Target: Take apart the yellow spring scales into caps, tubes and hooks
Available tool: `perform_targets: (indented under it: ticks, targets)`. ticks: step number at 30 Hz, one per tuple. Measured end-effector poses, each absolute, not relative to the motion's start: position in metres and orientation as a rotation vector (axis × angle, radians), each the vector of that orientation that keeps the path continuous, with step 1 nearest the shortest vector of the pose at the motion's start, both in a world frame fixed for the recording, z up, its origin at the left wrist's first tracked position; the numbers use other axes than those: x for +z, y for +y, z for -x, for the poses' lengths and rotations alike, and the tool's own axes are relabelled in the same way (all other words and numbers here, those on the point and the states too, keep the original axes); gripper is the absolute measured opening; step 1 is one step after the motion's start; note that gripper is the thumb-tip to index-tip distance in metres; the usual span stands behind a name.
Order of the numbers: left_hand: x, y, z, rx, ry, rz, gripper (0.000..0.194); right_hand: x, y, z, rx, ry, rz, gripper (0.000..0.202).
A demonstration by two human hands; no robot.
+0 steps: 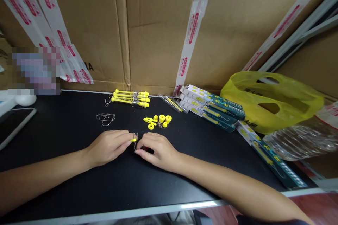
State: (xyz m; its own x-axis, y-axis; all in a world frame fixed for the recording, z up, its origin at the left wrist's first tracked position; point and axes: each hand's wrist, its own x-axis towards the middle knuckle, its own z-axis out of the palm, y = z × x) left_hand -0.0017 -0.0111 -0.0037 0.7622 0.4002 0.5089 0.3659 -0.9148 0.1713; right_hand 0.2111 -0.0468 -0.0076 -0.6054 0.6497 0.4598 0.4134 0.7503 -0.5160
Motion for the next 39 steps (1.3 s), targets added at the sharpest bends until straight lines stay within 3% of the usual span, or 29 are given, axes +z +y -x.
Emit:
perform_targets:
  ticks: [15, 22, 39]
  targets:
    - [-0.005, -0.013, 0.003, 0.867, 0.636, -3.044, 0.021, -0.009, -0.045, -0.218, 0.589, -2.191, 0.928, 0.012]
    - [-0.004, -0.016, 0.003, 0.840, 0.536, -3.297, 0.024, -0.006, -0.046, -0.208, 0.501, -2.309, 0.871, 0.029]
    - [-0.008, -0.011, 0.001, 0.813, 0.627, -2.979, 0.023, -0.009, -0.044, -0.205, 0.460, -2.246, 1.104, 0.021]
